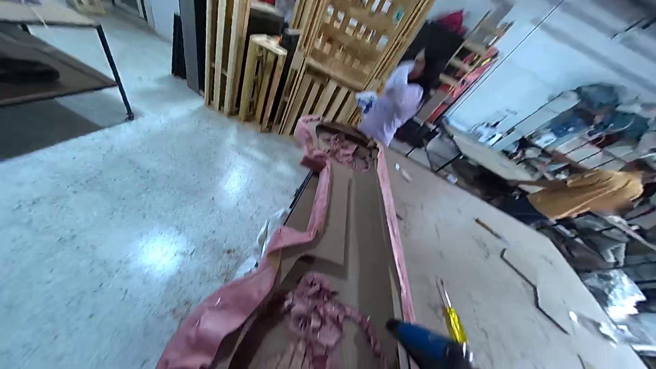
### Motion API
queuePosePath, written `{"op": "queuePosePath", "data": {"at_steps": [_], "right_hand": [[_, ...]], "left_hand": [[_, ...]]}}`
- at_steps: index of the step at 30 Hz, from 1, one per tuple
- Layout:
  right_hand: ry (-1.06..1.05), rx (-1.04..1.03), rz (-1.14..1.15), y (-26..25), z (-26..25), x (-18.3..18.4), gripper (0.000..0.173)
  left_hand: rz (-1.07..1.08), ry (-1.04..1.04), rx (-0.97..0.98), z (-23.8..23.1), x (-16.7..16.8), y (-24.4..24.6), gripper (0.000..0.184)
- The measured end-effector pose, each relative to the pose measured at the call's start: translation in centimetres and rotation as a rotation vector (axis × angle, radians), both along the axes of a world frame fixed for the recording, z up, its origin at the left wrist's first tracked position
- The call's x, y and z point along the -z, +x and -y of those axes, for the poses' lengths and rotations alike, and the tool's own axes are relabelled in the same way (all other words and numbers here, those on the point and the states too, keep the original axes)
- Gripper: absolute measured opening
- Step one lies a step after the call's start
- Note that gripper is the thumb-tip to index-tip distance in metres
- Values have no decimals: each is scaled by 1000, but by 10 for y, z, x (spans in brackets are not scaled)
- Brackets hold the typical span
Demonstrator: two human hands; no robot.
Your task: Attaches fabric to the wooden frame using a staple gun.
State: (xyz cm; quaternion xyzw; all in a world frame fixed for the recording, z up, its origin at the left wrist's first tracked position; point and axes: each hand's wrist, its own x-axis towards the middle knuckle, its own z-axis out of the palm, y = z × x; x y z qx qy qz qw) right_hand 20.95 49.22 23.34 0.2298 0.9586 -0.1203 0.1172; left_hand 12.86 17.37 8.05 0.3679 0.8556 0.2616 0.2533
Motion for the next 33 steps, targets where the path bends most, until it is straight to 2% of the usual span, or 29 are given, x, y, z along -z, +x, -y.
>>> {"op": "queuePosePath", "data": {"at_steps": [3,5,7,9,12,23,30,33], "right_hand": [[-105,173,38,-8,-4,-13,37],[-268,226,70,-40,-1,-11,36],[-344,223,145,-86,6,4,39],[-326,218,235,-126,15,28,36],[-331,263,317,-154,29,49,29],[-361,347,375,-162,41,70,25],[-344,263,291,-165,32,74,23],[-322,239,321,-169,37,79,25]], "left_hand": [[104,54,-38,6,0,22,62],[127,92,-58,8,3,30,62],[76,111,-56,7,9,29,64],[42,128,-57,6,12,27,63],[50,141,-53,7,14,26,60],[51,162,-62,7,19,24,56],[6,155,-71,5,20,24,55],[-25,162,-83,5,21,24,54]]}}
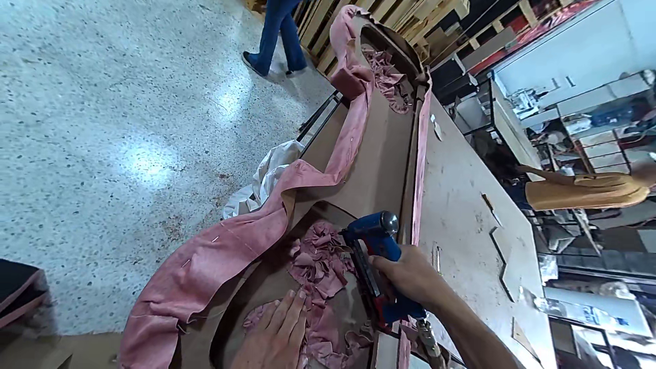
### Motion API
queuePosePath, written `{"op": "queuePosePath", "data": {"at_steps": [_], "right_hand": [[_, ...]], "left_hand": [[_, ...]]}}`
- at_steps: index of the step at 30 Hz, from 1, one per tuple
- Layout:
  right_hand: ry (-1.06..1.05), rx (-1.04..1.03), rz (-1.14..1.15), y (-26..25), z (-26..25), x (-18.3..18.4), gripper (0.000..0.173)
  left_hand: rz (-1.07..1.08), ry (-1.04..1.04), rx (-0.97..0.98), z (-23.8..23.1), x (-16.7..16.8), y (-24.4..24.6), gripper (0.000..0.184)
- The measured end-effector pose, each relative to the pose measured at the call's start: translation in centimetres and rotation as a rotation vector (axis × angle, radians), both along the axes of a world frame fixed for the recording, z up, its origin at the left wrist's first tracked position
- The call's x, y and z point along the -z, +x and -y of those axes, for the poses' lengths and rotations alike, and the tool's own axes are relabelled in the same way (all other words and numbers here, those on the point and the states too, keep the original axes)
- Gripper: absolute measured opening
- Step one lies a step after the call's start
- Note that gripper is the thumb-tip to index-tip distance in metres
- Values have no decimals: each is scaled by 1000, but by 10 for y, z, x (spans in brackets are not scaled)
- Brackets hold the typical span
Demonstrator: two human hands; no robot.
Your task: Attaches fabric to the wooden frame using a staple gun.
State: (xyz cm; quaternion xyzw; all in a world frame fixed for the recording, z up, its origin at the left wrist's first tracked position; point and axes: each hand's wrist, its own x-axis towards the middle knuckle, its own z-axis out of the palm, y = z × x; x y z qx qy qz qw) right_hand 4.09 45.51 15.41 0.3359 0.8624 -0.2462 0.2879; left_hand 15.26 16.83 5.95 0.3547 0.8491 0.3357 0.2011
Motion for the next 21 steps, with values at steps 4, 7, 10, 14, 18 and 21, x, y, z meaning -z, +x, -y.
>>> {"op": "queuePosePath", "data": {"at_steps": [4,7,10,14,18,21], "right_hand": [[65,-85,31,1,-7,-5,30],[104,-249,-25,7,-4,-37,36],[130,-398,-109,5,8,-58,24],[221,-514,-98,-11,17,-56,17],[263,-578,-68,-22,17,-49,16],[250,-558,-3,-31,16,-43,17]], "left_hand": [[-16,11,-15,-2,2,2,53],[24,23,-20,-1,1,2,55],[63,26,-23,-1,-1,1,56],[95,49,-40,0,2,2,55],[139,68,-49,0,5,0,55],[159,75,-55,1,6,0,55]]}}
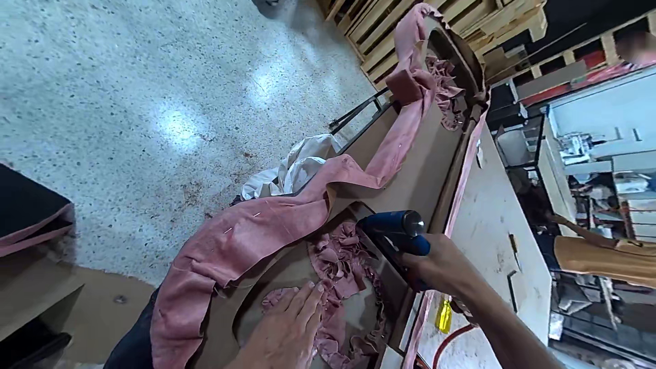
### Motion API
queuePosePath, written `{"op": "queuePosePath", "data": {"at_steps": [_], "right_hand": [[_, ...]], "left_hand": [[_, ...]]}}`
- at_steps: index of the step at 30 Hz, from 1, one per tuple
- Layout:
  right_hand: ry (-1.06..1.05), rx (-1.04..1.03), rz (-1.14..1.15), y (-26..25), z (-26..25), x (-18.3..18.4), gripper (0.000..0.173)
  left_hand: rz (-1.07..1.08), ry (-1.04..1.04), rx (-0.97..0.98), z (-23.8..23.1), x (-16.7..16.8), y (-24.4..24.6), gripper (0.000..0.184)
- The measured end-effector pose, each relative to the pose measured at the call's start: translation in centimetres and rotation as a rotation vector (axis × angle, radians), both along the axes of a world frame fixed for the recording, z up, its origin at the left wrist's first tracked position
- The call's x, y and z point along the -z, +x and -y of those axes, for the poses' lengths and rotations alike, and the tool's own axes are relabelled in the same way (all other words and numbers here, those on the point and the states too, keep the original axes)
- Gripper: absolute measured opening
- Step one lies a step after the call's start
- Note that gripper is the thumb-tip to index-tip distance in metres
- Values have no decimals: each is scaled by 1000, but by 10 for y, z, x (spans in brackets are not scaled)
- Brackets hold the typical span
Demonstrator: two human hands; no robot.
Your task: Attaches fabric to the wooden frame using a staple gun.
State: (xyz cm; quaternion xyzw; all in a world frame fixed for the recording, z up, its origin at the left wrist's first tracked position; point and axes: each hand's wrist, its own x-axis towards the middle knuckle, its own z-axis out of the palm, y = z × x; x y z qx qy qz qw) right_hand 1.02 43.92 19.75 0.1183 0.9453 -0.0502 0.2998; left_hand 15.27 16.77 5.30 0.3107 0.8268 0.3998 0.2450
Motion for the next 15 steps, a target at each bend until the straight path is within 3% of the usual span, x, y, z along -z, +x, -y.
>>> {"op": "queuePosePath", "data": {"at_steps": [2,8,15], "right_hand": [[19,23,41,-5,-2,-3,17],[-23,-230,-95,-14,-6,-20,13],[30,-310,50,-34,18,-11,15]], "left_hand": [[2,-1,5,-1,0,0,55],[-18,6,-10,-2,7,2,55],[2,33,4,-2,12,-5,55]]}}
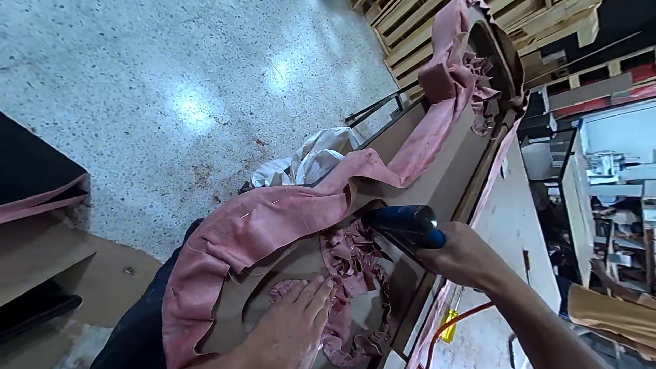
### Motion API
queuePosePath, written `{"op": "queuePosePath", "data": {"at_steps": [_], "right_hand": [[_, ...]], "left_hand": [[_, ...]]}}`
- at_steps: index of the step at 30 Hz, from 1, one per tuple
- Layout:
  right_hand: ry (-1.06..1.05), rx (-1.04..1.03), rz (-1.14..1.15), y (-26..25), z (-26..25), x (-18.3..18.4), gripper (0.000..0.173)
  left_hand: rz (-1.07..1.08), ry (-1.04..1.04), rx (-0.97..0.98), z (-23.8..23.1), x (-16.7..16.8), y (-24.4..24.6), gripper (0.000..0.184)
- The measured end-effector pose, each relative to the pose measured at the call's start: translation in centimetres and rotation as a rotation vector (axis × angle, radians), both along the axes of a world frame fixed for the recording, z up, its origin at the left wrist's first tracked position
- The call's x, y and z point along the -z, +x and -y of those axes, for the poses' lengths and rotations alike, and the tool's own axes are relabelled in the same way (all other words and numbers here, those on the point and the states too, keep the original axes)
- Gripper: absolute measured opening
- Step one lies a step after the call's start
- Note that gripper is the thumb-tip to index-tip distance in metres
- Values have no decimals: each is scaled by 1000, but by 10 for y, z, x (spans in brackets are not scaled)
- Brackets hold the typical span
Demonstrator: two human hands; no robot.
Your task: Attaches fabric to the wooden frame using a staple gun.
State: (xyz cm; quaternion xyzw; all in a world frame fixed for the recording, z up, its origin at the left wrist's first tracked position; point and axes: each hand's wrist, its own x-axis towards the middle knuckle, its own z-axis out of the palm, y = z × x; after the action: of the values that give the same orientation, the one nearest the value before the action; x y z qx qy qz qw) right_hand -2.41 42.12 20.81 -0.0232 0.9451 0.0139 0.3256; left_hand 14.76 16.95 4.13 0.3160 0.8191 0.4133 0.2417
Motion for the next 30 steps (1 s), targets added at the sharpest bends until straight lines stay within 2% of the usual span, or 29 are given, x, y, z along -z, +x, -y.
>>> {"op": "queuePosePath", "data": {"at_steps": [3,9,17,20,26,30], "right_hand": [[30,-62,1,-8,-1,-6,18],[-52,-245,-96,-9,-1,-17,11],[54,-375,6,-14,17,-7,15],[-33,-474,-92,-12,8,-12,9],[-125,-502,-114,-6,12,-15,8],[-131,-423,-105,9,14,-14,8]], "left_hand": [[-5,0,1,1,0,0,55],[-12,1,6,0,4,0,52],[28,4,34,0,4,-2,53],[17,3,30,-1,6,-2,53],[23,3,34,-1,5,-3,49],[26,19,34,-1,5,-3,50]]}}
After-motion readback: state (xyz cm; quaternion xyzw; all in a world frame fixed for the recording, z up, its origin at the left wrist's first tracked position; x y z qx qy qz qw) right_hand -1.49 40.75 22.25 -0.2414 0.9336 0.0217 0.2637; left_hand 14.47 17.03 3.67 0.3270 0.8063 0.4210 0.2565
